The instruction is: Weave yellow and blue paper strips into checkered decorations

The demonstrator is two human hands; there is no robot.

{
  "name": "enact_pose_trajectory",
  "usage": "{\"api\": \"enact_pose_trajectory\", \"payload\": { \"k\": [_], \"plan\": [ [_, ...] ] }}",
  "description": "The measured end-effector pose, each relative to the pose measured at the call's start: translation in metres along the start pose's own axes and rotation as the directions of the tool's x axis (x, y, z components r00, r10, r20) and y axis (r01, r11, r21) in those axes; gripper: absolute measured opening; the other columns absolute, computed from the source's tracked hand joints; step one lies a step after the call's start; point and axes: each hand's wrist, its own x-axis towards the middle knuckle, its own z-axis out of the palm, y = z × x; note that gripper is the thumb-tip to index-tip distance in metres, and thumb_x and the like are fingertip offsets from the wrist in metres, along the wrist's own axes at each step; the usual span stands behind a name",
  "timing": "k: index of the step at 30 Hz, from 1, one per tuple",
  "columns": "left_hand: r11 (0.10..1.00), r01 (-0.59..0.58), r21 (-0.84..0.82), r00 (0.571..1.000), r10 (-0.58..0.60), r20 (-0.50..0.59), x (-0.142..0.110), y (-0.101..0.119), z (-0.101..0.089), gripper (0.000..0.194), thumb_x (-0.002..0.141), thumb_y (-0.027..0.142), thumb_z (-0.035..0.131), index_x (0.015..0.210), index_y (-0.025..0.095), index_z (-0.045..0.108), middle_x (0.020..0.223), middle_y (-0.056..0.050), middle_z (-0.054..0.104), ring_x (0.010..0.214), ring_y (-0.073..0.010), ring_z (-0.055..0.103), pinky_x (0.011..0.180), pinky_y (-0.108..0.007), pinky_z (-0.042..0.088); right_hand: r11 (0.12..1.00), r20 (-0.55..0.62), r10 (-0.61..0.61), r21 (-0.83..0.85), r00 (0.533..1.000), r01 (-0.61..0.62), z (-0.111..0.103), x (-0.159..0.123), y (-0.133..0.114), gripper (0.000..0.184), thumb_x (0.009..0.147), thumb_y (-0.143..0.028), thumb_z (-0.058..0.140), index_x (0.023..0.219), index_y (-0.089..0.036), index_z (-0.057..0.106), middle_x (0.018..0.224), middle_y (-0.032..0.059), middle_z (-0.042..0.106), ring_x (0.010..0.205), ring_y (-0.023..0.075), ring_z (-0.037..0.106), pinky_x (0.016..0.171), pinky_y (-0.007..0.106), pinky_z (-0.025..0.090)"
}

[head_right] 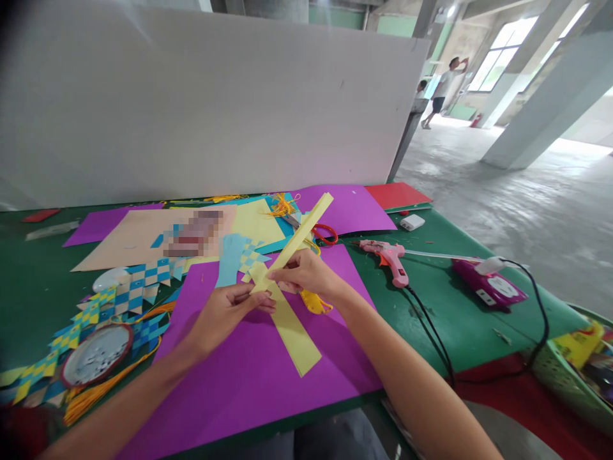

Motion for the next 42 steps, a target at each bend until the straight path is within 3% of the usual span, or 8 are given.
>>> {"api": "enact_pose_trajectory", "payload": {
  "k": [14, 22, 28, 34, 39, 42],
  "plan": [
    [1.0, 0.007, -0.03, 1.0, -0.007, 0.001, -0.0004, 0.0016, 0.0004, 0.029, 0.08, 0.042, 0.065, 0.08, 0.013, 0.069, 0.081, -0.008, 0.076, 0.077, -0.023, 0.073, 0.072, -0.028, 0.057, 0.999, -0.061, 0.041, 0.015, 0.997, -0.04, 0.0011, 0.0015, 0.0027, 0.031, 0.074, -0.035, 0.068, 0.056, -0.014, 0.054, 0.043, -0.006, 0.043, 0.04, 0.0044, 0.034, 0.04, 0.02, 0.025],
    [0.999, -0.028, -0.046, 0.999, 0.029, 0.034, -0.0002, 0.0012, -0.0014, 0.032, 0.088, 0.04, 0.054, 0.089, 0.012, 0.068, 0.085, -0.01, 0.076, 0.078, -0.0222, 0.073, 0.076, -0.03, 0.056, 1.0, -0.077, 0.011, -0.008, 0.997, -0.012, -0.0019, 0.0013, 0.0017, 0.037, 0.076, -0.036, 0.067, 0.05, -0.015, 0.051, 0.041, -0.0058, 0.042, 0.039, 0.0041, 0.034, 0.039, 0.021, 0.025],
    [0.986, 0.072, -0.15, 0.994, -0.059, 0.091, -0.0006, 0.0026, -0.0004, 0.041, 0.088, 0.048, 0.05, 0.087, 0.012, 0.068, 0.092, -0.014, 0.075, 0.08, -0.0251, 0.072, 0.073, -0.034, 0.056, 0.999, -0.082, 0.036, -0.014, 0.996, -0.037, -0.0042, 0.0009, -0.0009, 0.034, 0.074, -0.036, 0.068, 0.052, -0.015, 0.054, 0.042, -0.0056, 0.043, 0.038, 0.0042, 0.034, 0.038, 0.021, 0.025],
    [0.977, 0.079, -0.198, 0.997, -0.077, 0.016, 0.0016, -0.0012, -0.0027, 0.059, 0.088, 0.059, 0.039, 0.097, 0.008, 0.068, 0.089, -0.015, 0.075, 0.078, -0.0272, 0.073, 0.075, -0.038, 0.055, 0.998, -0.079, 0.056, 0.01, 0.995, -0.056, -0.0042, 0.0017, -0.0004, 0.032, 0.074, -0.037, 0.069, 0.055, -0.013, 0.057, 0.041, -0.0056, 0.044, 0.038, 0.004, 0.034, 0.039, 0.02, 0.025],
    [0.999, -0.008, -0.049, 1.0, 0.008, -0.005, -0.0001, 0.0001, -0.002, 0.039, 0.083, 0.048, 0.058, 0.088, 0.012, 0.07, 0.088, -0.012, 0.076, 0.075, -0.0236, 0.073, 0.072, -0.032, 0.057, 0.998, -0.077, 0.058, 0.013, 0.995, -0.057, -0.003, 0.0033, 0.0012, 0.033, 0.073, -0.035, 0.069, 0.052, -0.014, 0.055, 0.041, -0.0057, 0.043, 0.038, 0.0038, 0.034, 0.039, 0.02, 0.024],
    [0.999, -0.034, 0.009, 0.999, 0.034, -0.021, -0.0014, 0.0008, -0.001, 0.033, 0.085, 0.044, 0.058, 0.085, 0.013, 0.071, 0.082, -0.01, 0.076, 0.075, -0.0227, 0.072, 0.069, -0.03, 0.057, 0.998, -0.085, 0.066, 0.004, 0.994, -0.066, -0.0028, 0.0036, 0.0017, 0.032, 0.073, -0.037, 0.068, 0.054, -0.013, 0.057, 0.04, -0.006, 0.043, 0.037, 0.0039, 0.034, 0.038, 0.02, 0.024]
  ]
}}
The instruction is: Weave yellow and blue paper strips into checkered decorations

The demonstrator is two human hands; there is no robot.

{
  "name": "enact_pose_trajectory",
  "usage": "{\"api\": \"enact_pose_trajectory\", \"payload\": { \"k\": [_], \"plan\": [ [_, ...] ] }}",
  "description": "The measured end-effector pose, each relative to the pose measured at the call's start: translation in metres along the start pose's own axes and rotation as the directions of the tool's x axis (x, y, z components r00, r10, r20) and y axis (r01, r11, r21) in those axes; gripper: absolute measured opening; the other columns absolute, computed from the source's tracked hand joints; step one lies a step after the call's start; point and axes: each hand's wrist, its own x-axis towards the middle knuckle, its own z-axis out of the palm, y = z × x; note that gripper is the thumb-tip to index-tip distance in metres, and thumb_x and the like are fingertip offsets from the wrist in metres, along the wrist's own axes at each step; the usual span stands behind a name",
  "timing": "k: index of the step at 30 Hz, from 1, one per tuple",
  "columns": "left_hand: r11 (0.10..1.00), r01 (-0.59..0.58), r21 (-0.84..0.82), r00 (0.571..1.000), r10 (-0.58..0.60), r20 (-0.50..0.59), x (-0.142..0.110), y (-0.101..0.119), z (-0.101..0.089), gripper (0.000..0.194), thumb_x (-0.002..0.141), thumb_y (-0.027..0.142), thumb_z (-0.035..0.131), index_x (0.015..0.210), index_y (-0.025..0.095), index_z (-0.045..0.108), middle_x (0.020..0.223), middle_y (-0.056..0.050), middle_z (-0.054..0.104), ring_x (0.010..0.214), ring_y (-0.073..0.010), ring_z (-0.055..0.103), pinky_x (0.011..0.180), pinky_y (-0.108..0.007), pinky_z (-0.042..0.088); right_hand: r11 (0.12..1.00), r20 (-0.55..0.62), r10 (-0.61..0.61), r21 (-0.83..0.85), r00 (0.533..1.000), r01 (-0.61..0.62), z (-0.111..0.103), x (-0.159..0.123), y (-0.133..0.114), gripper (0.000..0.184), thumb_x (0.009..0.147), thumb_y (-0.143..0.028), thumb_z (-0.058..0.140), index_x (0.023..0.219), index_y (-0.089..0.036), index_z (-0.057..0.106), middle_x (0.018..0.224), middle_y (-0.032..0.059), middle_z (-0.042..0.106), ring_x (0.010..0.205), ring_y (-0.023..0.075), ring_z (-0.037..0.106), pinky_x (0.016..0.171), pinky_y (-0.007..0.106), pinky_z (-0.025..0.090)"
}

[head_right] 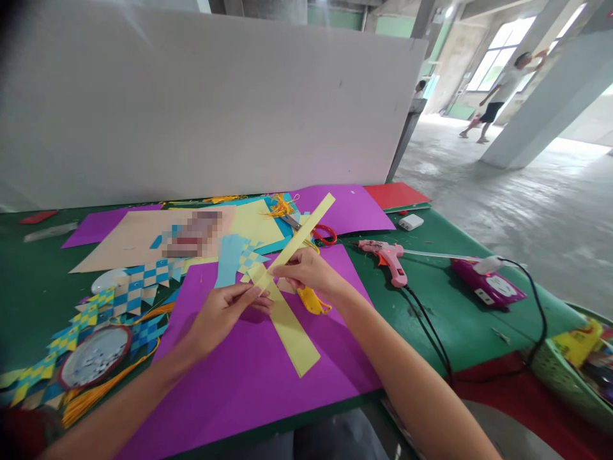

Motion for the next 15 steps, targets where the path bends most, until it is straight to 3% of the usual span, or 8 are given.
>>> {"api": "enact_pose_trajectory", "payload": {
  "k": [15],
  "plan": [
    [0.999, 0.026, 0.035, 1.0, -0.027, 0.016, 0.0019, -0.0006, 0.0005, 0.028, 0.084, 0.04, 0.061, 0.079, 0.013, 0.07, 0.079, -0.009, 0.075, 0.074, -0.0206, 0.072, 0.067, -0.026, 0.057, 0.997, 0.017, -0.009, 0.074, 1.0, 0.008, 0.0057, -0.0026, -0.001, 0.033, 0.074, -0.03, 0.067, 0.05, -0.015, 0.051, 0.039, -0.007, 0.04, 0.036, 0.0035, 0.03, 0.038, 0.02, 0.023]
  ]
}}
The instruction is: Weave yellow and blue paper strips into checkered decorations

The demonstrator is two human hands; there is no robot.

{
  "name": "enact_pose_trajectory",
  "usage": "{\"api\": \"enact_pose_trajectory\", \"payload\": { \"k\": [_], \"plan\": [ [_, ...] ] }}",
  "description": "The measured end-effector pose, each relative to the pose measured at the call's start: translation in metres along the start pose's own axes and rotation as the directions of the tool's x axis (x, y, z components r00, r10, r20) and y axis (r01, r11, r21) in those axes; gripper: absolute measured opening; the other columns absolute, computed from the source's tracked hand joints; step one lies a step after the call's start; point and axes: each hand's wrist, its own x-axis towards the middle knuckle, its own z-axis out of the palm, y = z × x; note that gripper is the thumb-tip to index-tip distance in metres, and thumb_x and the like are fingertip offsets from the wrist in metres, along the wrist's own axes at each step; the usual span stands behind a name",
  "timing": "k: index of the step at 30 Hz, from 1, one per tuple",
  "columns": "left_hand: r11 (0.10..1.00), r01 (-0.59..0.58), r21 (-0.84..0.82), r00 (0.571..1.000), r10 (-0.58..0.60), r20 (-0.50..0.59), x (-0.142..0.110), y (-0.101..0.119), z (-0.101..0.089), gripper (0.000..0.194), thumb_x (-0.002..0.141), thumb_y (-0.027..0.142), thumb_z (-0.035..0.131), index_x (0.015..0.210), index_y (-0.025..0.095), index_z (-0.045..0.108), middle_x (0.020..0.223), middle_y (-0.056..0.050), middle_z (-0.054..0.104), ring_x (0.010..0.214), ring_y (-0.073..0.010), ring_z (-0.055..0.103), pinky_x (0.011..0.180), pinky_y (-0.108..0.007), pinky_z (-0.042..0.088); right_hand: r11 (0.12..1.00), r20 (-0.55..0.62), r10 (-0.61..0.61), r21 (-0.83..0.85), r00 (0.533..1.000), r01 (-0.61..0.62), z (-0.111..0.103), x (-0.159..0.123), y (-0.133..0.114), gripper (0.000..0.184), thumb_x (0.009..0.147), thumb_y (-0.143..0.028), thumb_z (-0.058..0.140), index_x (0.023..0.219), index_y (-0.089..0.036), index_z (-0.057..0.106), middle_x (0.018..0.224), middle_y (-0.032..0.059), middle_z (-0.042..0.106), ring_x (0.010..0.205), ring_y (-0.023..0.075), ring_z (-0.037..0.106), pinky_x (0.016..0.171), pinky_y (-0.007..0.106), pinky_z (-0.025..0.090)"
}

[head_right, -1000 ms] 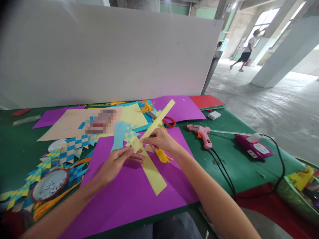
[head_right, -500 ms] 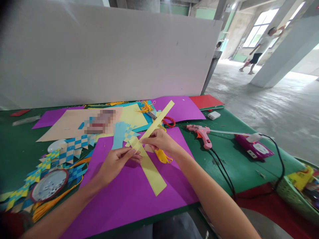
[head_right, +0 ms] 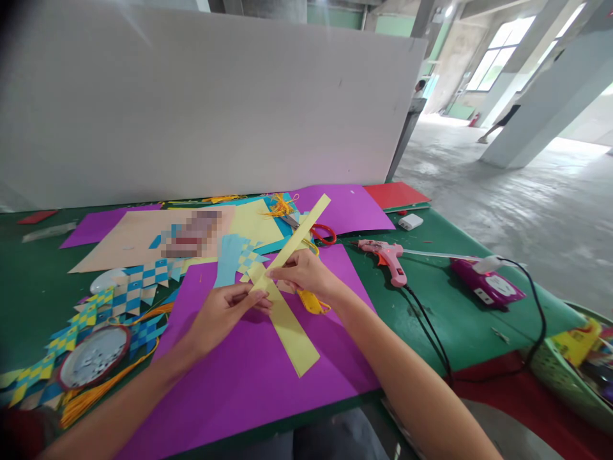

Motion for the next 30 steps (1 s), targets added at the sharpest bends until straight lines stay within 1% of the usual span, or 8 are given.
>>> {"api": "enact_pose_trajectory", "payload": {
  "k": [7, 14, 18, 21, 23, 26, 30],
  "plan": [
    [0.999, 0.013, -0.03, 1.0, -0.012, 0.025, -0.0008, 0.0012, -0.0005, 0.031, 0.087, 0.041, 0.057, 0.081, 0.013, 0.068, 0.08, -0.01, 0.075, 0.074, -0.0211, 0.072, 0.066, -0.027, 0.056, 1.0, -0.026, 0.006, -0.019, 1.0, -0.007, 0.0006, 0.0006, 0.0005, 0.027, 0.074, -0.029, 0.067, 0.055, -0.014, 0.056, 0.04, -0.0074, 0.039, 0.037, 0.0035, 0.03, 0.038, 0.02, 0.023],
    [0.999, 0.011, -0.038, 0.999, -0.009, 0.036, -0.0009, 0.0009, -0.0018, 0.031, 0.087, 0.041, 0.056, 0.083, 0.012, 0.068, 0.079, -0.01, 0.075, 0.074, -0.0212, 0.072, 0.068, -0.027, 0.055, 1.0, -0.047, -0.011, -0.027, 0.999, 0.01, 0.0022, 0.0002, -0.0008, 0.03, 0.073, -0.029, 0.068, 0.052, -0.014, 0.052, 0.041, -0.0076, 0.039, 0.037, 0.0032, 0.03, 0.038, 0.019, 0.022],
    [1.0, 0.003, -0.023, 1.0, -0.003, 0.016, 0.0008, -0.0001, -0.0024, 0.028, 0.086, 0.039, 0.059, 0.08, 0.013, 0.069, 0.078, -0.008, 0.075, 0.074, -0.0209, 0.072, 0.068, -0.027, 0.055, 0.999, -0.031, -0.007, -0.044, 0.999, 0.006, 0.0034, -0.0001, 0.0, 0.03, 0.074, -0.03, 0.067, 0.053, -0.015, 0.052, 0.041, -0.0074, 0.039, 0.038, 0.0037, 0.031, 0.038, 0.02, 0.022],
    [0.999, -0.031, -0.031, 0.999, 0.032, 0.013, 0.0019, -0.0014, -0.0025, 0.024, 0.084, 0.036, 0.062, 0.08, 0.013, 0.069, 0.079, -0.007, 0.074, 0.077, -0.0206, 0.072, 0.072, -0.028, 0.055, 0.995, -0.004, 0.013, -0.095, 1.0, -0.014, 0.0055, -0.0001, 0.001, 0.031, 0.074, -0.034, 0.067, 0.054, -0.015, 0.052, 0.044, -0.0063, 0.041, 0.04, 0.0045, 0.033, 0.039, 0.021, 0.023],
    [0.999, -0.046, -0.027, 0.999, 0.046, 0.01, 0.0018, -0.0019, -0.0027, 0.023, 0.084, 0.035, 0.062, 0.081, 0.013, 0.068, 0.078, -0.007, 0.074, 0.076, -0.0203, 0.071, 0.073, -0.028, 0.055, 0.993, 0.01, 0.022, -0.115, 1.0, -0.021, 0.0074, 0.0003, 0.0014, 0.029, 0.074, -0.035, 0.066, 0.057, -0.015, 0.055, 0.045, -0.0063, 0.042, 0.04, 0.005, 0.034, 0.039, 0.021, 0.023],
    [0.999, -0.035, -0.005, 0.999, 0.035, 0.007, 0.0005, -0.0011, -0.0033, 0.023, 0.086, 0.035, 0.059, 0.079, 0.014, 0.067, 0.076, -0.006, 0.073, 0.072, -0.0196, 0.072, 0.07, -0.027, 0.054, 0.992, 0.017, 0.025, -0.123, 1.0, -0.022, 0.0093, 0.0011, 0.0019, 0.026, 0.074, -0.036, 0.066, 0.062, -0.014, 0.06, 0.045, -0.0068, 0.04, 0.041, 0.0056, 0.033, 0.04, 0.022, 0.021],
    [0.999, -0.016, 0.028, 1.0, 0.016, 0.007, 0.0, 0.0008, -0.0038, 0.024, 0.087, 0.033, 0.058, 0.074, 0.014, 0.065, 0.074, -0.006, 0.073, 0.07, -0.0187, 0.071, 0.068, -0.025, 0.052, 0.99, 0.017, 0.015, -0.143, 1.0, -0.012, 0.0094, 0.0014, 0.0018, 0.028, 0.073, -0.039, 0.067, 0.062, -0.014, 0.06, 0.045, -0.0062, 0.042, 0.041, 0.0057, 0.033, 0.04, 0.022, 0.022]
  ]
}}
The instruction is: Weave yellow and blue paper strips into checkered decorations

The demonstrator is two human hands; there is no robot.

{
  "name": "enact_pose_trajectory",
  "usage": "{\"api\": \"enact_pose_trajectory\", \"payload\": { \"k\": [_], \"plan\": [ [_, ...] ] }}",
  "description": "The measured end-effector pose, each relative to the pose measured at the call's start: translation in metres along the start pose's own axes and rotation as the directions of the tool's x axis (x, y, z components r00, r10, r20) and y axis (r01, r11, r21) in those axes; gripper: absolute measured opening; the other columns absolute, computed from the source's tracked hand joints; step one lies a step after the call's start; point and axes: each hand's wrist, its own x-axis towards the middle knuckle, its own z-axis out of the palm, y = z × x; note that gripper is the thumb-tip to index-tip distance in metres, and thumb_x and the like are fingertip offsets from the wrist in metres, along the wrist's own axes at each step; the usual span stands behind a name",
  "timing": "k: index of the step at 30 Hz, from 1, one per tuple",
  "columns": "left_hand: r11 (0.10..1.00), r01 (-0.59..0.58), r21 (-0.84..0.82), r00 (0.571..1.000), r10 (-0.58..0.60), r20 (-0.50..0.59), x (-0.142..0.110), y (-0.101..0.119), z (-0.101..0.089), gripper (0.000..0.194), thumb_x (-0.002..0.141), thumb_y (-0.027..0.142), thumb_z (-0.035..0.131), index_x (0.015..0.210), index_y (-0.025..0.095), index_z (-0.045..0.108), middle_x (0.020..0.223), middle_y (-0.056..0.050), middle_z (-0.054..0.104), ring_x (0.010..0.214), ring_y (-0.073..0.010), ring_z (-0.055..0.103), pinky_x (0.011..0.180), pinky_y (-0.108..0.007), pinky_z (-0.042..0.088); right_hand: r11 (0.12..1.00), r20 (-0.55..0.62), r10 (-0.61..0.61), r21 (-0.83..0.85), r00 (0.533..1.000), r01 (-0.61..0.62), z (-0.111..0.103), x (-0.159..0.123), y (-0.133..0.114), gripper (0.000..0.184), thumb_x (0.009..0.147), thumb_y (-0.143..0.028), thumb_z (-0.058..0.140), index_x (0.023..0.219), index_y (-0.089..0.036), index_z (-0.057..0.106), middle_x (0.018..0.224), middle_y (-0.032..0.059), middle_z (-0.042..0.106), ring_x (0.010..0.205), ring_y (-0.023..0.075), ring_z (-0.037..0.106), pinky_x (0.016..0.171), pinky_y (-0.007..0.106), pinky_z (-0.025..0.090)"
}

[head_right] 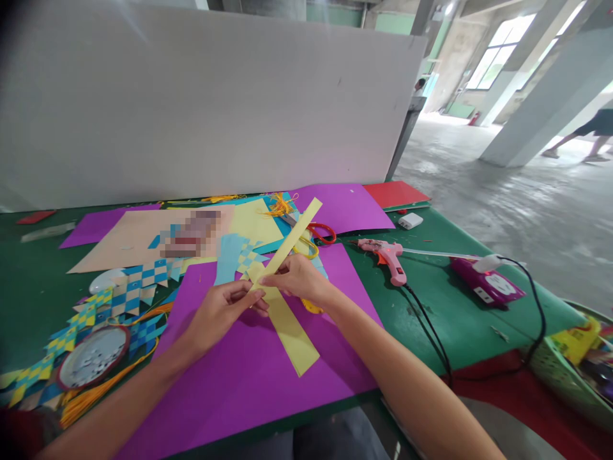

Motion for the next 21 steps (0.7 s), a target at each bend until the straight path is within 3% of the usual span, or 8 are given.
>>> {"api": "enact_pose_trajectory", "payload": {
  "k": [7, 21],
  "plan": [
    [0.996, -0.011, -0.091, 0.998, 0.016, 0.058, 0.003, -0.002, -0.001, 0.024, 0.087, 0.035, 0.058, 0.088, 0.013, 0.066, 0.085, -0.008, 0.075, 0.08, -0.0209, 0.072, 0.076, -0.028, 0.055, 1.0, -0.028, 0.023, -0.008, 0.999, -0.023, -0.004, -0.002, -0.005, 0.03, 0.074, -0.032, 0.065, 0.053, -0.016, 0.05, 0.045, -0.0066, 0.041, 0.04, 0.0046, 0.034, 0.039, 0.021, 0.024],
    [0.983, -0.028, -0.182, 0.991, 0.051, 0.126, 0.003, -0.003, -0.001, 0.026, 0.086, 0.033, 0.059, 0.099, 0.012, 0.067, 0.097, -0.011, 0.073, 0.094, -0.0247, 0.07, 0.088, -0.035, 0.055, 0.998, -0.063, 0.0, 0.058, 0.998, 0.003, -0.013, -0.001, 0.001, 0.026, 0.073, -0.03, 0.067, 0.056, -0.014, 0.056, 0.042, -0.0073, 0.041, 0.038, 0.0037, 0.033, 0.037, 0.019, 0.023]
  ]
}}
